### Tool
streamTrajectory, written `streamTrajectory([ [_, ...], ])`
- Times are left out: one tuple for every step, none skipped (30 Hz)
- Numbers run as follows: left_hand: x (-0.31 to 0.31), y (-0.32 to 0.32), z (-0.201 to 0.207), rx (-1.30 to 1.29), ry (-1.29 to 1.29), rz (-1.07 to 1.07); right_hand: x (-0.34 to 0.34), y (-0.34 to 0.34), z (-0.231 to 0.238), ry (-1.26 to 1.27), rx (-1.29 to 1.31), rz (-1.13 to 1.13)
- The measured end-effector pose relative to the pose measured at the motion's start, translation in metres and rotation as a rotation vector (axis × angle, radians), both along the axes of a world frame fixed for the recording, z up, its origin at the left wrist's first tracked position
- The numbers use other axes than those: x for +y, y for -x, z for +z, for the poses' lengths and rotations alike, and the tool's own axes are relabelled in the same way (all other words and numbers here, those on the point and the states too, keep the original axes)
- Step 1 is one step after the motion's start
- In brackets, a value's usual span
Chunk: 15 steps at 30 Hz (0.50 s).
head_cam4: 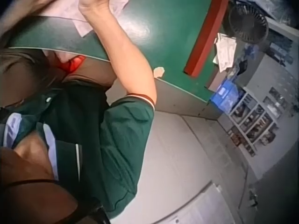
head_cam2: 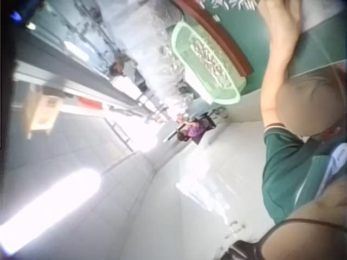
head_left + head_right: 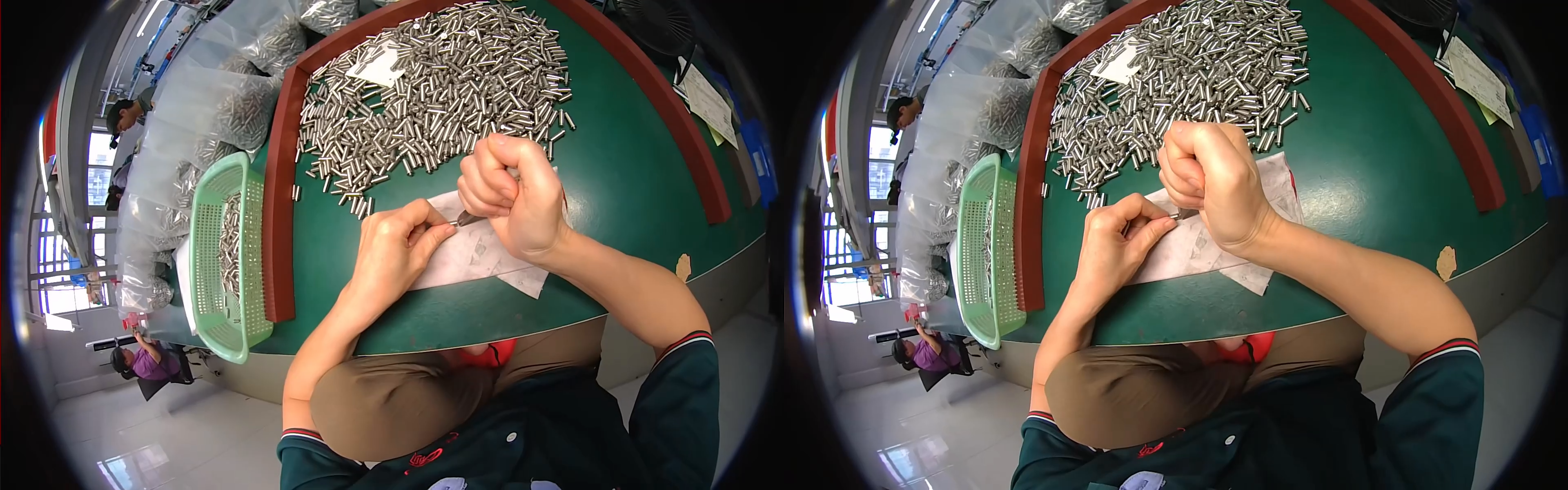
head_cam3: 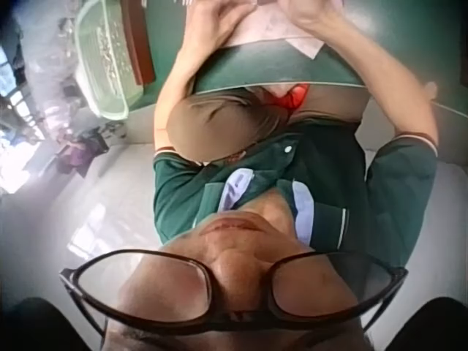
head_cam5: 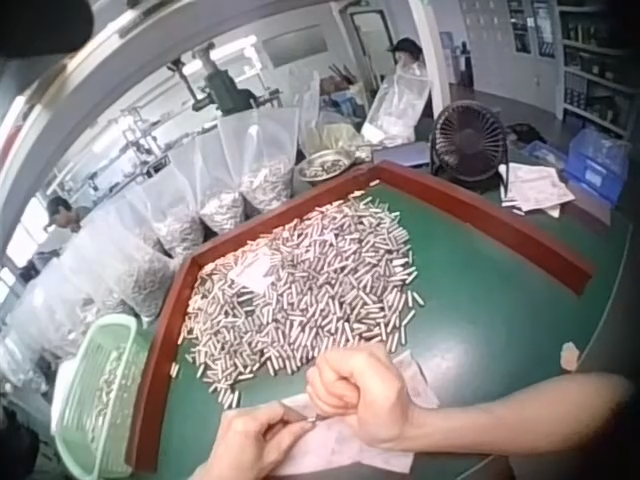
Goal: Manually assembling small metal pins using a specialized hand tool at a manufacturing workbench.
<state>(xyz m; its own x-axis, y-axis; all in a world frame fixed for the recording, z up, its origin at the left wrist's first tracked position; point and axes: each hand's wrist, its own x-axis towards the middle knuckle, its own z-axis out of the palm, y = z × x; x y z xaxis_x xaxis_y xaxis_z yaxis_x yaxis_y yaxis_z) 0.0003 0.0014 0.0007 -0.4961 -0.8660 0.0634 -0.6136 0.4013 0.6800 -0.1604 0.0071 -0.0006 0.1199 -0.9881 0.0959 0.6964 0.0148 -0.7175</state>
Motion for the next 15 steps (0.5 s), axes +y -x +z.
streamTrajectory([
  [0.0002, 0.0005, 0.0003, 0.000, -0.001, -0.002, 0.0005, -0.0004, 0.0000, 0.001, 0.005, -0.004],
  [0.0005, 0.0010, 0.0006, 0.007, -0.009, 0.004, 0.0010, -0.0005, 0.0001, 0.002, 0.009, -0.007],
  [0.0008, 0.0014, 0.0011, 0.015, -0.017, 0.009, 0.0013, 0.0000, 0.0007, 0.002, 0.009, -0.009],
  [0.0007, 0.0015, 0.0010, 0.015, -0.019, 0.009, 0.0008, 0.0004, 0.0011, 0.001, -0.003, -0.016],
  [0.0005, 0.0017, 0.0012, 0.009, -0.023, 0.013, 0.0005, 0.0005, 0.0011, 0.001, -0.014, -0.023],
  [0.0004, 0.0018, 0.0009, 0.003, -0.027, 0.018, 0.0009, 0.0002, 0.0005, 0.000, -0.013, -0.023],
  [0.0003, 0.0019, 0.0010, 0.002, -0.026, 0.017, 0.0014, 0.0000, 0.0001, -0.006, -0.016, -0.030],
  [0.0003, 0.0020, 0.0007, 0.007, -0.029, 0.019, 0.0018, -0.0001, -0.0001, -0.011, -0.018, -0.036],
  [0.0002, 0.0023, 0.0005, 0.011, -0.032, 0.020, 0.0020, -0.0003, 0.0000, -0.011, -0.017, -0.037],
  [0.0001, 0.0017, 0.0004, 0.010, -0.033, 0.021, 0.0019, -0.0014, -0.0003, -0.008, -0.019, -0.038],
  [0.0001, 0.0012, 0.0003, 0.010, -0.027, 0.021, 0.0019, -0.0021, -0.0006, -0.005, -0.020, -0.039],
  [0.0001, 0.0008, 0.0001, 0.010, -0.022, 0.021, 0.0017, -0.0023, -0.0008, -0.005, -0.021, -0.038],
  [0.0000, 0.0009, -0.0001, 0.011, -0.023, 0.020, 0.0018, -0.0021, -0.0006, -0.002, -0.026, -0.042],
  [0.0000, 0.0010, -0.0002, 0.015, -0.024, 0.022, 0.0019, -0.0021, -0.0006, 0.002, -0.032, -0.045],
  [0.0000, 0.0011, -0.0004, 0.019, -0.026, 0.024, 0.0019, -0.0025, -0.0011, 0.002, -0.031, -0.045],
])
